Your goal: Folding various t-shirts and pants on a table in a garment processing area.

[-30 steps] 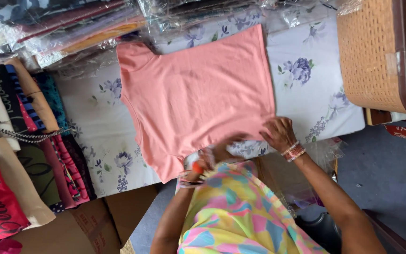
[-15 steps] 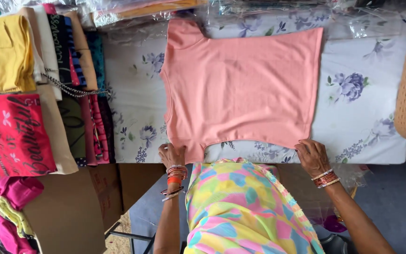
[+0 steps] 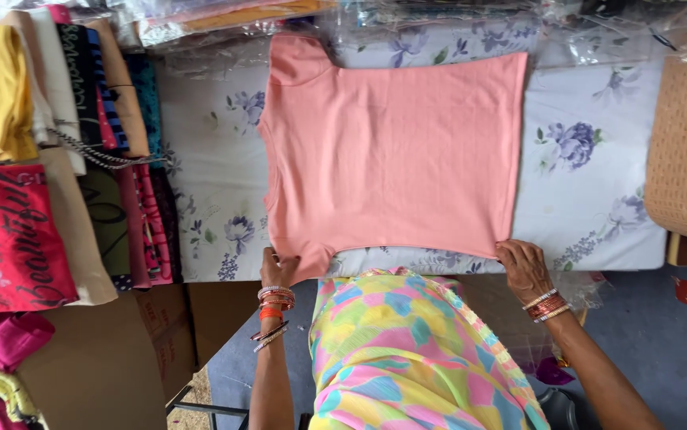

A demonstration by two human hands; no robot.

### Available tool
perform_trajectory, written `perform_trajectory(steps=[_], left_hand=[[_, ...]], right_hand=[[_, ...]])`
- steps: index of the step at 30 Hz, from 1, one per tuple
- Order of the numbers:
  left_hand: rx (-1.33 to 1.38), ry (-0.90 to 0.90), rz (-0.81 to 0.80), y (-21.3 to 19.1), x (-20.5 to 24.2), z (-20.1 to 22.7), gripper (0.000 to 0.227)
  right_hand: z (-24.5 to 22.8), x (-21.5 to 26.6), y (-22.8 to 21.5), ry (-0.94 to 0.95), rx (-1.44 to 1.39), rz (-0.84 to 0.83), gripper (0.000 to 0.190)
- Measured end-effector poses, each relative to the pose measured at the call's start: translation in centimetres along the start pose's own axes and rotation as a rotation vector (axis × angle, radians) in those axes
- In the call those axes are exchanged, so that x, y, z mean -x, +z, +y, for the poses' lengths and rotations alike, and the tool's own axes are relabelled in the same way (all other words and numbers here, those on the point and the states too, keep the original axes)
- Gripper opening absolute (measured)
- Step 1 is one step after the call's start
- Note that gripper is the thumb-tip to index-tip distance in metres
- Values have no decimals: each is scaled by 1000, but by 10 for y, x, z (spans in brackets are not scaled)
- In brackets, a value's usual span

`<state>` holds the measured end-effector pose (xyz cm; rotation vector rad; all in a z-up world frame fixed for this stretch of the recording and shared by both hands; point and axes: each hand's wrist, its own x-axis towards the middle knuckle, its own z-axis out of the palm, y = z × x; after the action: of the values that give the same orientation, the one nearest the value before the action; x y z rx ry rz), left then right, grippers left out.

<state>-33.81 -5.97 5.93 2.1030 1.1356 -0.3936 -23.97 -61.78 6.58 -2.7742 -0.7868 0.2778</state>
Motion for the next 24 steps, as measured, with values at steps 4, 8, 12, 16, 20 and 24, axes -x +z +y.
perform_trajectory(steps=[4, 8, 12, 16, 20, 24], left_hand=[[-171, -32, -171, -32, -18, 30, 57], [-184, -100, -31, -46, -42, 71, 61], [-112, -107, 101, -31, -77, 81, 50], [10, 37, 222, -6, -105, 29, 39], [91, 159, 404, 3, -98, 9, 28], [31, 81, 340, -11, -75, 47, 30]], right_hand=[[0, -4, 0, -22, -27, 0, 30], [-5, -10, -5, -5, -30, -21, 25], [-6, -11, -6, -3, -34, -26, 22], [-8, -9, -6, 6, -28, -27, 24], [-11, -7, -4, 32, -3, 2, 22], [-13, -10, -6, 28, -16, 13, 21]])
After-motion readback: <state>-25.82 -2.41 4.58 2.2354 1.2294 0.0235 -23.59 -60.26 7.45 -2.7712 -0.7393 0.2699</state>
